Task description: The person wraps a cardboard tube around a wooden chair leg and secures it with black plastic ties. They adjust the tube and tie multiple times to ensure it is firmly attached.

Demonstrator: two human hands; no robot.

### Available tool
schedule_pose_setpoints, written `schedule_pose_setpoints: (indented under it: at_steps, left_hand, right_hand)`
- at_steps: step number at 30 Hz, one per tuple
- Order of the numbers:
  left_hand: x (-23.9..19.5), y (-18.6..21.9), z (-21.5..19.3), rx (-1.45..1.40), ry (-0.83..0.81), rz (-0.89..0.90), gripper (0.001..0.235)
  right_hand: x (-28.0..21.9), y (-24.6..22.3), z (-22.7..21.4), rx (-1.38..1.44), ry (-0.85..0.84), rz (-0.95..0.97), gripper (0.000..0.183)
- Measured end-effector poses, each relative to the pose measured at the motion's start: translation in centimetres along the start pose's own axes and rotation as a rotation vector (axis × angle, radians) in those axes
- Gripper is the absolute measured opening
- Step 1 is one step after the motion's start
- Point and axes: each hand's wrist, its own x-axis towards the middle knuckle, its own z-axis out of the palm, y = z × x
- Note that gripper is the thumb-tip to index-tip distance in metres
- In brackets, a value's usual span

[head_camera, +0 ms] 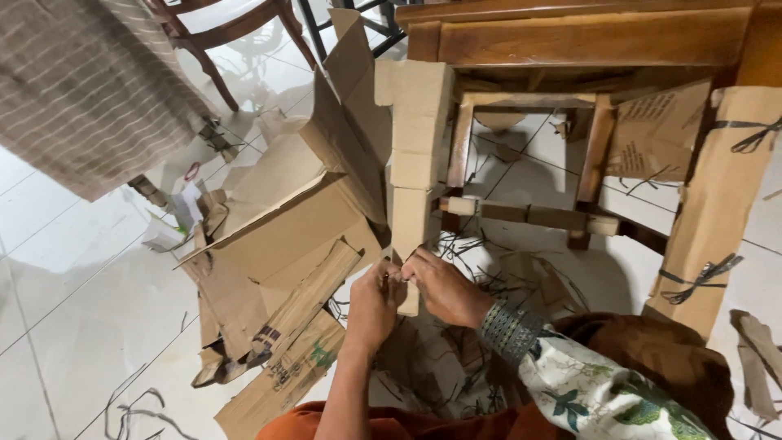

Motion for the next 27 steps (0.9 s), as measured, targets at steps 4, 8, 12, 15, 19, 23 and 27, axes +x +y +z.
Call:
schedule_pose_setpoints:
  at_steps: [4,8,12,15,19,23,27]
  left_hand:
    - [0.0,-0.7,0.9,-0.107,-0.003,-0.123,0.007]
    - [0.4,-1.6,1.6,-0.158,0.018,-0.195,0.008]
    - [0.7,-0.7,1.9,-0.15,0.048,-0.241,0.012]
    - [1.1,-0.9,2.2,-0.098,0.074,-0.2,0.016]
    - [1.6,-1.4,2.5,-0.095,0.045,-0.253,0.012]
    - [1.7,-0.6,2.1,-0.079,0.022,-0.259,0.01]
    - [1.7,-0.4,1.5,-0.083,0.001,-0.281,0.014]
  right_hand:
    - [0.0,-1.3,-0.8,0.005,-0.002,0.025,0.008]
    - [-0.2,-1.2,0.3,-0.099,0.029,0.135,0.005]
    - [-0.5,-1.2,1.8,-0.218,0.104,0.191,0.004]
    - [-0.7,-1.4,1.6,-0.356,0.136,0.134,0.011]
    - [-0.8,0.8,2.8,-0.583,0.1,0.003,0.003]
    - [-0.3,0.3,1.6,-0.571,0.005,-0.019,0.002]
    - [0.0,-0.1,0.6,-0.42,-0.075,0.002,0.001]
